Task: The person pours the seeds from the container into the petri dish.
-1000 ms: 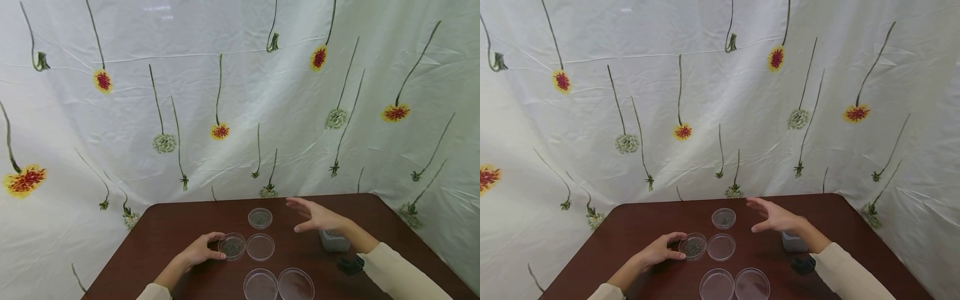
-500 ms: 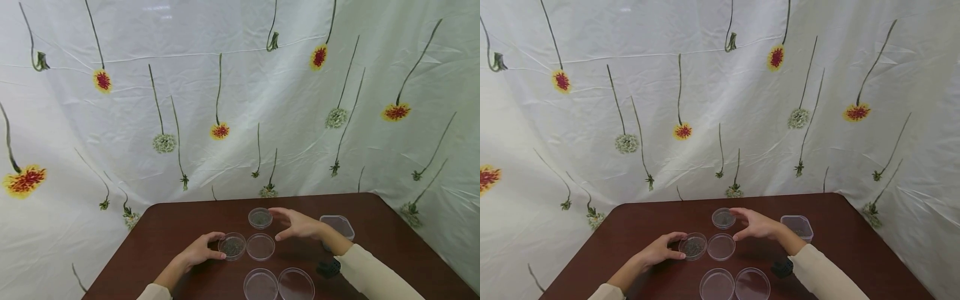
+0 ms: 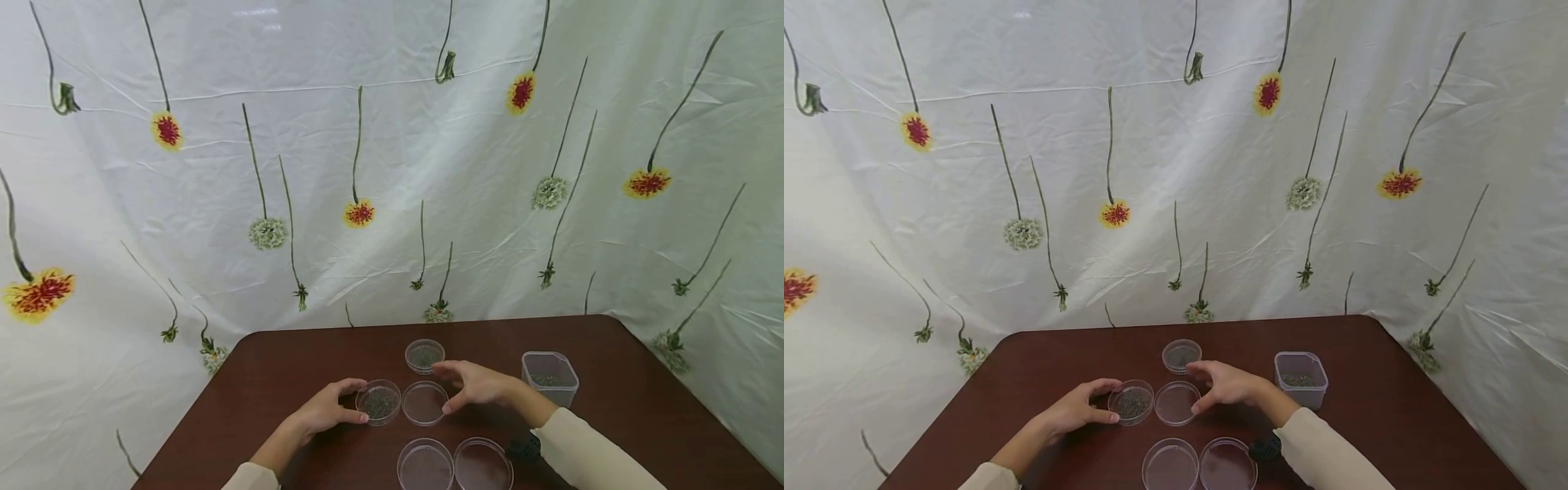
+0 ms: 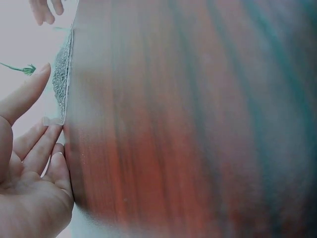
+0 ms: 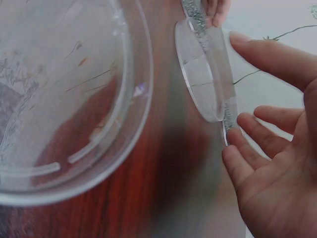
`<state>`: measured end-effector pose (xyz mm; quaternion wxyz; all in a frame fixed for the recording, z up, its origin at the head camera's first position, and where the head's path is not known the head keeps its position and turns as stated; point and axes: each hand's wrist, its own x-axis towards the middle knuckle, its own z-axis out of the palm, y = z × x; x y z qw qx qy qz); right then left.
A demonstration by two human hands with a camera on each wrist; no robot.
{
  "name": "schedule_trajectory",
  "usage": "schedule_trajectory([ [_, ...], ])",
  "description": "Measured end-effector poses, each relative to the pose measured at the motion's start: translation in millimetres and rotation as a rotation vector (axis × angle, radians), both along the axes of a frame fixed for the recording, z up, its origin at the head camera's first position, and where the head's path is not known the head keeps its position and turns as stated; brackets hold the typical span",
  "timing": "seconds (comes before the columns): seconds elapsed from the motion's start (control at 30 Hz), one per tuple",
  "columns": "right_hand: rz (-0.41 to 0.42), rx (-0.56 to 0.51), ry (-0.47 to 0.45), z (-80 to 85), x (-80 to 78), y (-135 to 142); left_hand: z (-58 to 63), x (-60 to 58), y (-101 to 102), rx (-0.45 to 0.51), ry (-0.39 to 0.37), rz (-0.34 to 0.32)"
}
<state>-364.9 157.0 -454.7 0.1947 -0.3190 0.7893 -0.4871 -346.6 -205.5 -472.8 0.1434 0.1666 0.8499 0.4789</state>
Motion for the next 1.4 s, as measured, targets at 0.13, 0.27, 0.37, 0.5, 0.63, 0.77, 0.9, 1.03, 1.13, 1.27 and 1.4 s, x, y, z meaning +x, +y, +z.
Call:
schedule_trajectory([
  [0.13, -0.016, 0.070, 0.015, -3.9, 1.9, -4, -1.1, -0.5, -1, -0.001, 0.000, 0.002],
  [0.27, -0.016, 0.138, 0.072, -6.1, 3.1, -8, -1.9, -0.8, -1, -0.002, -0.002, 0.002],
  [0.37, -0.021, 0.185, 0.131, -8.0, 3.3, -12, -1.5, -1.1, -2, -0.005, -0.005, 0.002],
  [0.5, -0.028, 0.223, 0.180, -10.8, 3.7, -16, 0.4, -1.2, -1, -0.012, -0.001, 0.000],
  [0.63, -0.030, 0.239, 0.210, -10.7, 4.0, -21, 1.3, -1.2, -1, -0.016, 0.009, 0.000],
  [0.77, -0.026, 0.249, 0.249, -11.4, 3.4, -23, 0.7, -0.9, -1, -0.015, 0.010, 0.000],
  [0.9, -0.028, 0.204, 0.242, -13.1, 2.6, -23, -0.1, -0.2, -1, -0.017, 0.006, -0.002],
  [1.03, -0.034, 0.139, 0.231, -13.2, 1.2, -23, 0.3, -0.2, -2, -0.022, 0.004, 0.000],
  [1.13, -0.035, 0.076, 0.218, -12.2, 0.4, -24, 0.3, -0.5, -2, -0.024, 0.006, 0.001],
  [1.27, -0.034, -0.011, 0.162, -8.4, 0.5, -27, 0.1, -0.5, -2, -0.021, 0.010, -0.002],
  [1.4, -0.060, -0.063, 0.101, -4.4, 1.8, -33, -0.8, 0.0, -1, -0.016, 0.015, -0.001],
])
